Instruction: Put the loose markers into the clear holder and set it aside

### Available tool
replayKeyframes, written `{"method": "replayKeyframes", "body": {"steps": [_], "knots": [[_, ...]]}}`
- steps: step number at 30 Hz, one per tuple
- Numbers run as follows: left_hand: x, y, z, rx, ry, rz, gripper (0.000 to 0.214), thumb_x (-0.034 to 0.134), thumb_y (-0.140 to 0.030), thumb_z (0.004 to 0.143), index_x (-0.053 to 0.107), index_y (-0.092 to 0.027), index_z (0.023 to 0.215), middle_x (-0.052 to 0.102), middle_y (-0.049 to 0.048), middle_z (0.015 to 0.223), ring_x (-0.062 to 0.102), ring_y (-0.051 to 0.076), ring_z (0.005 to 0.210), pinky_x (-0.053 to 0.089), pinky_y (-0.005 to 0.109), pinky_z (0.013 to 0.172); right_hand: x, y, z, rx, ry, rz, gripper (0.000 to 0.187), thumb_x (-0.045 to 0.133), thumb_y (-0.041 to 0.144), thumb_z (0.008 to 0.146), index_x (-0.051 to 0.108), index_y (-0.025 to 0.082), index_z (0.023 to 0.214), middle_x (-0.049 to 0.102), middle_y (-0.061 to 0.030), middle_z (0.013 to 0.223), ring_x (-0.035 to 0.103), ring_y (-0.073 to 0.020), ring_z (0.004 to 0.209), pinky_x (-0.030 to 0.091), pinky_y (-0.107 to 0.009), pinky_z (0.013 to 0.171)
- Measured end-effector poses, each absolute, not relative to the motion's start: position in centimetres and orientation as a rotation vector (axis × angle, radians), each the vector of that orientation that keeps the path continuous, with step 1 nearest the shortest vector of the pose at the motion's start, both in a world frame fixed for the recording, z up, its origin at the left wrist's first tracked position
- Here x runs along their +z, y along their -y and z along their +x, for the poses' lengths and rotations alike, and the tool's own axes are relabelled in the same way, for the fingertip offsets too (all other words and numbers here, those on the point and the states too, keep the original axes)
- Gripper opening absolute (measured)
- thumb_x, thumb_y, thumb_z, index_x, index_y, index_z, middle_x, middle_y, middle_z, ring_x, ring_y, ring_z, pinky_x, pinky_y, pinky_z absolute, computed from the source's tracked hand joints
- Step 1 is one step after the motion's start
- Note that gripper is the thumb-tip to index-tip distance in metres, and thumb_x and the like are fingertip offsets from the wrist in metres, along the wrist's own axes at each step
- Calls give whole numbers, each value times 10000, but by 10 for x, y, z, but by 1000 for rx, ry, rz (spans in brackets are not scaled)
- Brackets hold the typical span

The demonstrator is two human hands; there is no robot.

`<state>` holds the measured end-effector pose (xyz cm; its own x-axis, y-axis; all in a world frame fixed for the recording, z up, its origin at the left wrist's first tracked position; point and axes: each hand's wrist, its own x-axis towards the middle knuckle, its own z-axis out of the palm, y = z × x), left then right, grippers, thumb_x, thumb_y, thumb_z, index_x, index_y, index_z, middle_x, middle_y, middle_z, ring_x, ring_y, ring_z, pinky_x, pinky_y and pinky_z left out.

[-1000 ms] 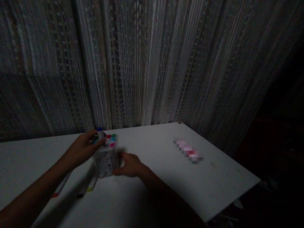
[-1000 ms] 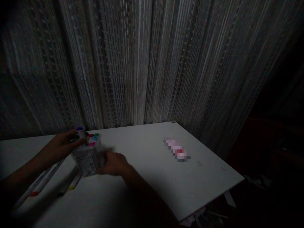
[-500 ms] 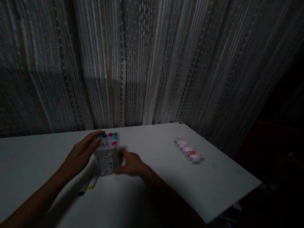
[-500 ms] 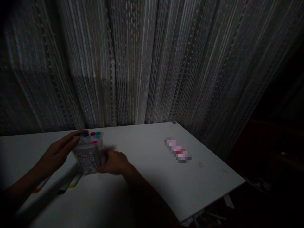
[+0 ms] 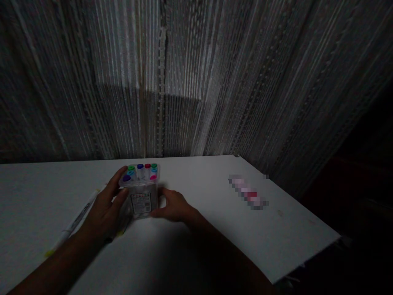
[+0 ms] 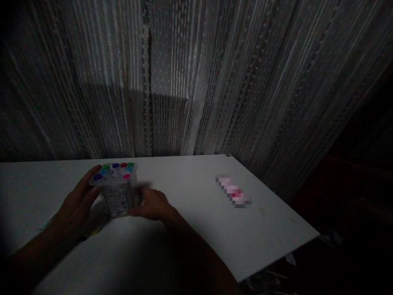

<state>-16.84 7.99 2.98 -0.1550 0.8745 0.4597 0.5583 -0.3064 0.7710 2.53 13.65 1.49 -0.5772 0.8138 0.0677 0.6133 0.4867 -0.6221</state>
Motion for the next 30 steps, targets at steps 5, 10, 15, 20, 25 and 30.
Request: {"method": "replayKeyframes", "body": {"steps": [5,10,15,20,25,30], "knots": [[33,-82,-167,1460,-1606,1786,750,389,-577,807,214,-169,1410,514,92,1271,541,242,1084,450,333,912,17,-136,26,767,2410,-1168,634,718,502,605,562,215,1148,645,-46,1023,605,-228,874,451,-303,709],[34,-84,-165,1438,-1592,1731,786,417,-579,792,187,-165,1419,467,99,1322,499,256,1142,451,344,915,17,-137,28,782,2397,-1154,642,734,482,594,565,229,1158,651,-22,956,600,-200,803,441,-279,661],[30,-88,-167,1381,-1588,1808,655,387,-607,784,471,-141,1236,565,110,1189,502,287,1118,458,361,899,16,-137,27,803,2378,-1141,617,743,448,589,571,239,1144,648,-19,1014,602,-208,861,443,-281,699],[31,-88,-167,1370,-1559,1860,525,369,-577,806,541,-178,1101,614,87,1086,548,269,1036,470,362,869,17,-136,27,786,2394,-1154,615,748,442,586,576,227,1136,647,-28,1019,604,-216,861,446,-285,695],[30,-86,-165,1339,-1549,1750,565,485,-614,721,525,-161,1055,628,96,1058,597,248,933,510,345,790,18,-134,27,787,2386,-1169,638,741,441,596,560,231,1171,648,-31,1024,605,-216,858,451,-288,691],[21,-89,-166,1270,-1623,1622,543,636,-551,630,564,-163,1004,653,80,1017,614,239,942,523,326,789,13,-136,26,802,2361,-1129,647,752,418,587,556,243,1178,638,-33,1082,601,-229,927,454,-310,751]]}}
